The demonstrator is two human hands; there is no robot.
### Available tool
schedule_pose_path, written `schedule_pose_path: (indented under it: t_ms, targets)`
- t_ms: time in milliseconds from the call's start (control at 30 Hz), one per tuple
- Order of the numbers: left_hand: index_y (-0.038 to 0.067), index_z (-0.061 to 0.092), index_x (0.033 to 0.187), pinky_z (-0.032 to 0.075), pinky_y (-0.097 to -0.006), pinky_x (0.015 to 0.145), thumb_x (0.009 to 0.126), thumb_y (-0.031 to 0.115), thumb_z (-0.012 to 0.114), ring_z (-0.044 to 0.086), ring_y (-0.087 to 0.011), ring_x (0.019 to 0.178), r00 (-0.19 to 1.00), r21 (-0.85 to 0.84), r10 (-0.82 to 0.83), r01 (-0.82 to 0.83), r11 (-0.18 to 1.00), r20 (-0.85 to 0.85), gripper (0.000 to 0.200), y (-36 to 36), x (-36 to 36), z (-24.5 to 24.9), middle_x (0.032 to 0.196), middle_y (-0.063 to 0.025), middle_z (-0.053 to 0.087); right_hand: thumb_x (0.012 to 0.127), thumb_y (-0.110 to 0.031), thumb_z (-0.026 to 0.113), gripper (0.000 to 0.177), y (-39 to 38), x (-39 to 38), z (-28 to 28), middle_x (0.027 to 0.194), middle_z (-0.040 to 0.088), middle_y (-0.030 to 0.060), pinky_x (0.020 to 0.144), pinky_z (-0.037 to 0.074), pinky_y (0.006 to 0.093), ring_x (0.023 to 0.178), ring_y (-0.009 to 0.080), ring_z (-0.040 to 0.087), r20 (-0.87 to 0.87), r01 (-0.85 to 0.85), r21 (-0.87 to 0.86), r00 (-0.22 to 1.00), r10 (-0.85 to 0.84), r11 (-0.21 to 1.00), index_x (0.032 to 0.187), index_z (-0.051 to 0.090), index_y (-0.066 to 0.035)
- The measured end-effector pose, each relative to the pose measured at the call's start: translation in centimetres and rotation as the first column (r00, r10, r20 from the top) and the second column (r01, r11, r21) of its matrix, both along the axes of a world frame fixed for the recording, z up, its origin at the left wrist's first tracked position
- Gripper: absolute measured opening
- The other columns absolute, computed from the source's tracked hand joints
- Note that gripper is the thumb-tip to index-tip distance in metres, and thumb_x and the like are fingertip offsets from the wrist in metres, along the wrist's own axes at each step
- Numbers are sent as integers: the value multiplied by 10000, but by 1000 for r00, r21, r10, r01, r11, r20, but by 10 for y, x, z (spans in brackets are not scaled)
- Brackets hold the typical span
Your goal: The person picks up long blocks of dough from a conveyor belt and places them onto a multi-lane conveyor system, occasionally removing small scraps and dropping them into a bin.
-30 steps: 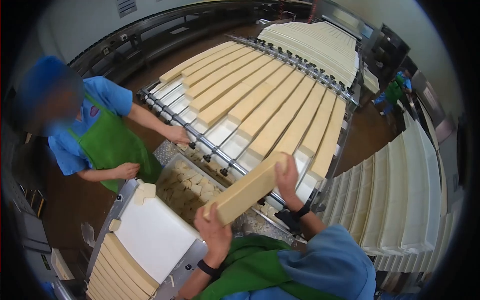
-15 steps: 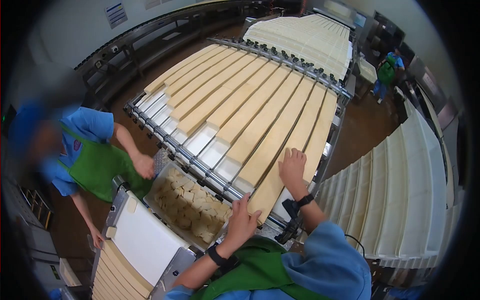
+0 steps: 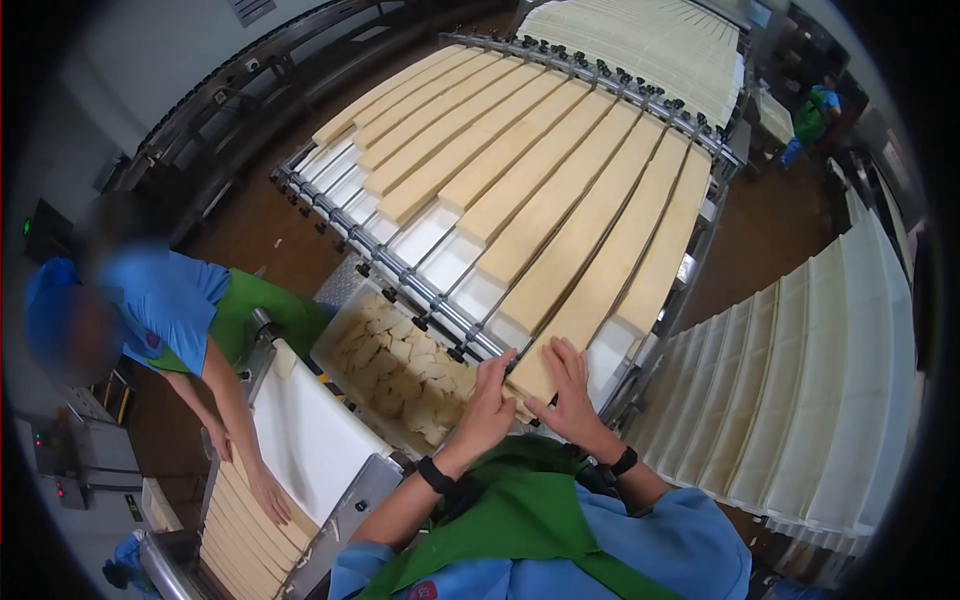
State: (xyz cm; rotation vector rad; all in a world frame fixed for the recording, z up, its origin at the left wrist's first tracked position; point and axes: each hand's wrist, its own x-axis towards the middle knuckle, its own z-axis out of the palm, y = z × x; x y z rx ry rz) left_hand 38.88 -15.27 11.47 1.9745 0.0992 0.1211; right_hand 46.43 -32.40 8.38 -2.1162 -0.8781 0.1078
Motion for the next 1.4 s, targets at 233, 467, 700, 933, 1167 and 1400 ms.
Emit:
schedule_pose_path:
  t_ms: [233,467,700,933,1167,1400]
  targets:
    - [57,369,1448,344,-362,1087,738,-114,469,408,-329,1297,999,-16,-42,42,999,-10,736,7,-1,-9,1328,-182,416,720,-322,804,863,9,-1,1,1449,382,206,1141,187,565,1380,404,317,193,86,-68,979,-71,994,1420,417,1]
    - [82,453,1387,399,-359,1032,720,-141,445,471,-311,1230,902,-146,426,-433,890,-74,703,64,-31,-57,1245,-163,480,654,-341,839,848,10,-7,6,1337,482,182,1087,284,524,1291,380,412,334,156,-78,935,-121,985,1337,489,18]
    - [82,329,1443,392,-432,1060,805,175,728,424,-430,1243,614,331,750,-674,660,-246,759,123,-61,-101,1392,-263,269,617,-337,849,807,12,-10,9,1247,516,157,1038,309,512,1213,336,452,384,170,-115,916,-114,979,1269,539,25]
    - [50,464,1348,320,-476,1128,774,49,730,370,-449,1317,747,503,665,-574,646,-1,633,122,-107,-94,1332,-230,423,621,-321,833,761,14,-12,12,1185,535,130,1026,320,515,1168,309,483,440,162,-137,894,-86,977,1244,560,20]
    - [60,533,1289,253,-555,1161,752,31,711,298,-434,1396,883,765,462,-354,538,83,567,107,-145,-93,1326,-222,464,606,-259,846,710,15,-14,17,1139,531,124,1022,322,506,1151,300,489,438,156,-129,895,-85,979,1205,573,5]
    - [76,557,1268,236,-563,1169,752,44,701,298,-415,1405,897,795,431,-331,508,98,536,100,-152,-101,1310,-194,478,608,-141,844,599,23,-15,26,1110,508,138,999,329,485,1123,324,477,358,163,-102,926,-116,981,1127,574,-11]
